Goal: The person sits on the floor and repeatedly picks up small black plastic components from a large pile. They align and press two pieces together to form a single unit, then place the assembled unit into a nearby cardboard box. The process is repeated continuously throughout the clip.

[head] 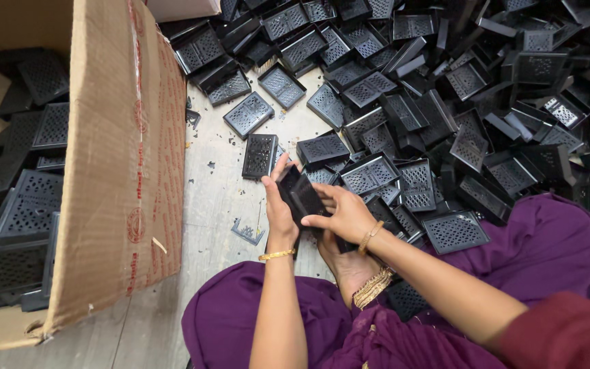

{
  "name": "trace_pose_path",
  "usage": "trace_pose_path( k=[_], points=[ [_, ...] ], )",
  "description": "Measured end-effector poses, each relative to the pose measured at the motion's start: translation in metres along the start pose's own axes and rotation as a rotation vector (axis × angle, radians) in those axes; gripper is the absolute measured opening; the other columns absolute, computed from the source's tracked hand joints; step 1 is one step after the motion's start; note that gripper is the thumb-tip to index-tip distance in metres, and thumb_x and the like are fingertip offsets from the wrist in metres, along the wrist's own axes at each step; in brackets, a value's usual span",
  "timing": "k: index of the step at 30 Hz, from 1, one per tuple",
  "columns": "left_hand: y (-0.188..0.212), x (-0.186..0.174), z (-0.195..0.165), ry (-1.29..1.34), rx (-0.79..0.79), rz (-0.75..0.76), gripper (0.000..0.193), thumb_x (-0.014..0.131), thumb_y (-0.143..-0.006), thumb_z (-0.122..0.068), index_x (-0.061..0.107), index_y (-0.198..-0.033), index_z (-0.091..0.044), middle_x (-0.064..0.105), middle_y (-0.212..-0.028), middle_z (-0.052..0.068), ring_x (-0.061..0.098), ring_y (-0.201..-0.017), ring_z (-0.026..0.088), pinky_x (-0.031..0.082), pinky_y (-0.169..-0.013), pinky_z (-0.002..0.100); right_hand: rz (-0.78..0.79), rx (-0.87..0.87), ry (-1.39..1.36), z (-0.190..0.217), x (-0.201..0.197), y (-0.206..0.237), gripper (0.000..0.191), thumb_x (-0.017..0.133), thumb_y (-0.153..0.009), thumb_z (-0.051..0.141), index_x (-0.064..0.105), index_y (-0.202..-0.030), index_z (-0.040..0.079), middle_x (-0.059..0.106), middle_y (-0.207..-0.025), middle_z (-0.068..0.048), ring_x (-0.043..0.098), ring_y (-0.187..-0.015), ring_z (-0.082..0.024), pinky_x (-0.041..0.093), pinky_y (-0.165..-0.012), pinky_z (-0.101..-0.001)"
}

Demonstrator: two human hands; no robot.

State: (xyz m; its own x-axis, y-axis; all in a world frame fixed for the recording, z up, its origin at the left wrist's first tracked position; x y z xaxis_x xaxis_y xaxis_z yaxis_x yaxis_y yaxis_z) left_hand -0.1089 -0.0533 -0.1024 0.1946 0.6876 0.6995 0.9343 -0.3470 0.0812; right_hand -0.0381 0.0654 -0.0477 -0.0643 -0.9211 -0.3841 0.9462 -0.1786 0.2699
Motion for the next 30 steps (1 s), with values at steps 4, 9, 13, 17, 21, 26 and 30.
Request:
trace_pose_path(
  k=[4,9,13,17,21,26,30],
  points=[
    [0.000,0.004,0.001,-0.135,0.001,0.028,0.078,0.027,-0.107,-0.062,0.047,-0.152,-0.001,0.060,-0.137,0.009,0.058,-0.120,0.018,0.047,-0.107,0.031,-0.024,-0.005,-0.016,-0.001,-0.003,-0.001,0.088,0.092,-0.068,0.025,0.053,-0.141,-0.004,0.069,-0.132,-0.019,0.070,-0.119,-0.023,0.055,-0.103,-0.0351],
    [0.005,0.011,0.002,-0.075,-0.077,0.045,0.075,0.026,-0.107,-0.060,0.047,-0.151,-0.003,0.059,-0.136,0.010,0.059,-0.118,0.020,0.049,-0.104,0.034,0.005,0.004,-0.098,0.002,-0.005,-0.007,0.088,0.092,-0.068,0.021,0.052,-0.143,-0.005,0.069,-0.131,-0.018,0.069,-0.120,-0.021,0.055,-0.103,-0.0340],
    [0.006,0.014,-0.002,-0.050,-0.072,0.053,0.072,0.025,-0.108,-0.057,0.045,-0.153,-0.004,0.056,-0.138,0.011,0.060,-0.119,0.021,0.050,-0.105,0.036,0.039,0.017,-0.194,0.000,-0.003,-0.009,0.087,0.091,-0.068,0.016,0.052,-0.142,-0.006,0.071,-0.129,-0.017,0.070,-0.118,-0.020,0.056,-0.102,-0.0330],
    [0.010,0.017,0.002,-0.004,-0.085,0.009,0.071,0.024,-0.107,-0.056,0.044,-0.152,-0.004,0.055,-0.139,0.011,0.058,-0.122,0.022,0.047,-0.108,0.038,0.063,0.016,-0.222,-0.006,-0.003,-0.011,0.085,0.091,-0.068,0.014,0.055,-0.141,-0.006,0.072,-0.127,-0.018,0.071,-0.115,-0.019,0.057,-0.100,-0.0324],
    [0.015,0.017,0.006,0.057,-0.041,-0.017,0.066,0.025,-0.109,-0.054,0.050,-0.144,-0.003,0.053,-0.141,0.014,0.053,-0.129,0.022,0.042,-0.113,0.038,0.154,0.006,-0.256,-0.016,0.001,-0.017,0.081,0.089,-0.074,0.016,0.052,-0.143,-0.006,0.071,-0.127,-0.015,0.069,-0.116,-0.017,0.056,-0.099,-0.0310],
    [0.007,-0.003,-0.007,-0.434,0.239,0.036,0.042,0.039,-0.113,-0.037,0.060,-0.110,0.000,0.060,-0.120,0.013,0.056,-0.114,0.019,0.043,-0.102,0.032,0.272,0.259,-0.303,-0.035,0.008,-0.024,0.059,0.084,-0.087,0.028,0.071,-0.136,-0.002,0.072,-0.103,-0.009,0.059,-0.083,-0.014,0.050,-0.073,-0.0298],
    [-0.004,-0.040,-0.005,-0.503,0.206,-0.200,0.034,0.047,-0.109,-0.022,0.055,-0.083,-0.002,0.059,-0.074,0.006,0.057,-0.070,0.015,0.049,-0.067,0.032,0.300,0.041,0.010,-0.012,0.009,-0.012,0.052,0.079,-0.090,0.040,0.076,-0.124,0.002,0.072,-0.084,-0.009,0.061,-0.071,-0.012,0.052,-0.065,-0.0302]
  ],
)
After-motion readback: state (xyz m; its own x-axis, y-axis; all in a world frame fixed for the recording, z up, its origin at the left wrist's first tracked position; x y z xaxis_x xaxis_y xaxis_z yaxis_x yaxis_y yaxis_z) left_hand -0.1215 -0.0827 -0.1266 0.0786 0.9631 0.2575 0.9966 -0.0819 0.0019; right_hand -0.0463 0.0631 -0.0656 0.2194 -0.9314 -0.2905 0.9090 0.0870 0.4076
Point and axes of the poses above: each hand's wrist, its own y-axis away from the middle knuckle, its own x-axis out of the palm, z = x × y, the point moved 6 cm from there along -y, towards the middle knuckle
